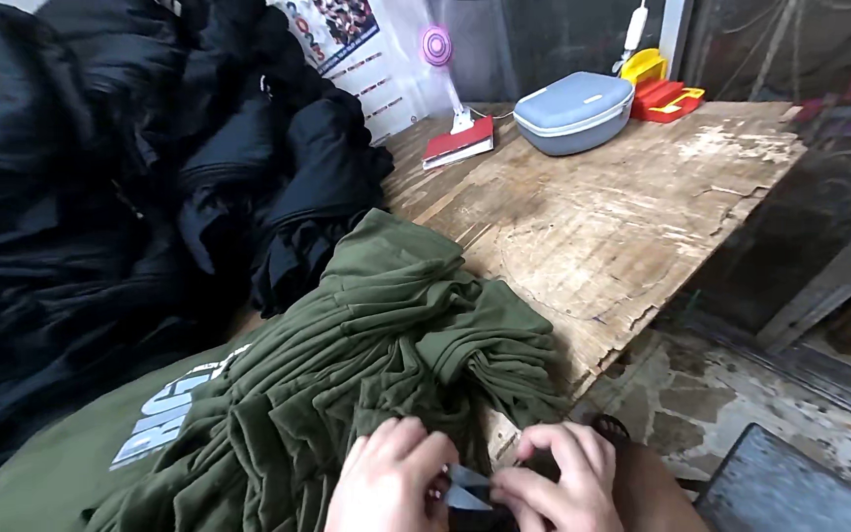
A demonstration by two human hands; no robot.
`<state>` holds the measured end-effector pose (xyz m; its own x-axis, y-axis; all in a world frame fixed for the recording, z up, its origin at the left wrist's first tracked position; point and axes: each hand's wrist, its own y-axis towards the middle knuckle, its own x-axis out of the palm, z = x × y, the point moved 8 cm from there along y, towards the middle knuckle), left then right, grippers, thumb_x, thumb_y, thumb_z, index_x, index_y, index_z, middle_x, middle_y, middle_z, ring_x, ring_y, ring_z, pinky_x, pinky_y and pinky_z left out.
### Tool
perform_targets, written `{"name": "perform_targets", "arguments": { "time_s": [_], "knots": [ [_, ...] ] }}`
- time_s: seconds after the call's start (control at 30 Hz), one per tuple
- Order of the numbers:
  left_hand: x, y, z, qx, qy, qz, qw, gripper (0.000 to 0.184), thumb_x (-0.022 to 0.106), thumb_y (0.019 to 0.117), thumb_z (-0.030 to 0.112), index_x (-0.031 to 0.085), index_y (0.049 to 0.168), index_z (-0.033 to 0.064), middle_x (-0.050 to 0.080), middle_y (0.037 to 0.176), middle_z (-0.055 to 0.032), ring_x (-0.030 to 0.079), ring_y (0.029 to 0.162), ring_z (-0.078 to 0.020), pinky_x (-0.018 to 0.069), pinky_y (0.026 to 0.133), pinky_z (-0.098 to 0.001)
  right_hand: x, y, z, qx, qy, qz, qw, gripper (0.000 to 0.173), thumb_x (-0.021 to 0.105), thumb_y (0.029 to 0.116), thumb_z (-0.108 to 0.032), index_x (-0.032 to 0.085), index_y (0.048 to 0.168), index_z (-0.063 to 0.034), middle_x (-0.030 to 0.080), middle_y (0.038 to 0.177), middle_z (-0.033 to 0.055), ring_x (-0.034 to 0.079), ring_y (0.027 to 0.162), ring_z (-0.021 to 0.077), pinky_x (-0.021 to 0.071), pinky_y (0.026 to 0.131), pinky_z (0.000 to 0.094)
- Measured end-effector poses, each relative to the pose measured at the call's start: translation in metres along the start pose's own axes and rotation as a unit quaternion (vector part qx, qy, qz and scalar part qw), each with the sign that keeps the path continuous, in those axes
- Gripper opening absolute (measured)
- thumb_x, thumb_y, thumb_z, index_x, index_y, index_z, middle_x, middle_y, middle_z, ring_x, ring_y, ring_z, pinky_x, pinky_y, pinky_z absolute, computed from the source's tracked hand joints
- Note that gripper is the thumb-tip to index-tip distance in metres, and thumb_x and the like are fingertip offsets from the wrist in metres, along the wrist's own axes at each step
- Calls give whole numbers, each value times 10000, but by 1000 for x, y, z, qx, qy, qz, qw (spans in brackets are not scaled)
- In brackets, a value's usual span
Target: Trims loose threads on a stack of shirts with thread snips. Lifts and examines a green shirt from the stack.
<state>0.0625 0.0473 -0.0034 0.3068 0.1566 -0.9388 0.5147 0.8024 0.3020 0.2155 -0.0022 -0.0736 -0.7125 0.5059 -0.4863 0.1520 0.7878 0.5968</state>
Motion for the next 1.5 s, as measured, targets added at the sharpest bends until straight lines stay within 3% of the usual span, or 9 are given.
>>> {"name": "perform_targets", "arguments": {
  "time_s": [0.13, 0.3, 0.4, 0.5, 0.7, 0.9, 1.1, 1.33, 1.5],
  "knots": [
    [-18, 7, -20, -6, -8, 159, 987, 127, 701, 664, 87, 669, 782, 119, 602, 754, -11, 604, 731, -168, 509, 651, -333, -12, -6, 6, -58, 7, -5, 998, 200, 612, 1016, -415, 717, 890, -302, 622, 1012, -44, 514, 1196, 159, 284, 1123, 439],
    [-11, 11, -24, 86, -45, 193, 976, 417, 595, 861, 159, 761, 1210, 316, 552, 785, 17, 538, 735, -112, 461, 679, -301, -7, -2, 5, -56, -18, -38, 998, 357, 545, 995, -581, 735, 954, -281, 700, 1097, -12, 586, 1177, 200, 341, 1099, 498],
    [-10, 8, -27, 118, -58, 146, 980, 150, 647, 879, 302, 783, 928, 344, 515, 712, 73, 523, 718, -63, 448, 668, -267, 12, 2, -20, -103, -1, -64, 993, 206, 713, 961, -320, 772, 1147, -256, 723, 1128, 45, 655, 1111, 227, 502, 990, 446],
    [-14, 0, -27, 58, -31, 50, 997, 172, 694, 830, 344, 808, 936, 271, 604, 747, 28, 601, 735, -134, 516, 661, -352, -9, 7, -13, -69, 64, -76, 993, 144, 694, 930, -36, 809, 948, -121, 738, 950, 50, 686, 990, 179, 574, 891, 295],
    [-17, -14, -5, 5, 66, 95, 993, 254, 724, 793, 86, 805, 1021, 163, 625, 731, -60, 633, 691, -260, 499, 614, -423, -47, 11, 19, 48, -114, -111, 986, 296, 712, 955, -322, 767, 1185, -144, 688, 1185, 147, 656, 1063, 328, 538, 899, 497],
    [-10, -9, -8, -27, 106, 161, 981, 145, 696, 741, 100, 778, 855, 137, 640, 715, -49, 655, 677, -244, 522, 597, -407, 9, 25, -6, 0, -103, -31, 994, 217, 673, 950, -440, 817, 1081, -342, 697, 1220, 91, 614, 1135, 340, 451, 948, 592],
    [2, -7, -11, 32, 173, 195, 965, 128, 683, 765, 53, 743, 863, 110, 627, 707, -67, 645, 702, -286, 502, 649, -439, -13, 24, 17, 0, 84, 61, 995, 125, 718, 948, -292, 800, 863, -252, 677, 1054, -31, 575, 1148, 159, 461, 1020, 390],
    [2, -17, -2, 11, 40, 22, 999, 431, 695, 879, 243, 705, 1297, 142, 692, 961, -102, 631, 890, -326, 489, 752, -483, -46, -35, 87, 183, -212, -305, 910, 189, 733, 921, -228, 811, 980, -66, 730, 1152, 203, 571, 1242, 493, 299, 1073, 749],
    [4, -14, 6, 13, 23, -4, 1000, 276, 636, 998, 296, 744, 1202, 146, 716, 1012, -116, 656, 924, -348, 512, 780, -501, -46, -3, 21, 58, -141, -71, 986, 211, 656, 997, -346, 809, 1056, -213, 759, 1029, 37, 692, 1043, 273, 502, 975, 531]
  ]
}}
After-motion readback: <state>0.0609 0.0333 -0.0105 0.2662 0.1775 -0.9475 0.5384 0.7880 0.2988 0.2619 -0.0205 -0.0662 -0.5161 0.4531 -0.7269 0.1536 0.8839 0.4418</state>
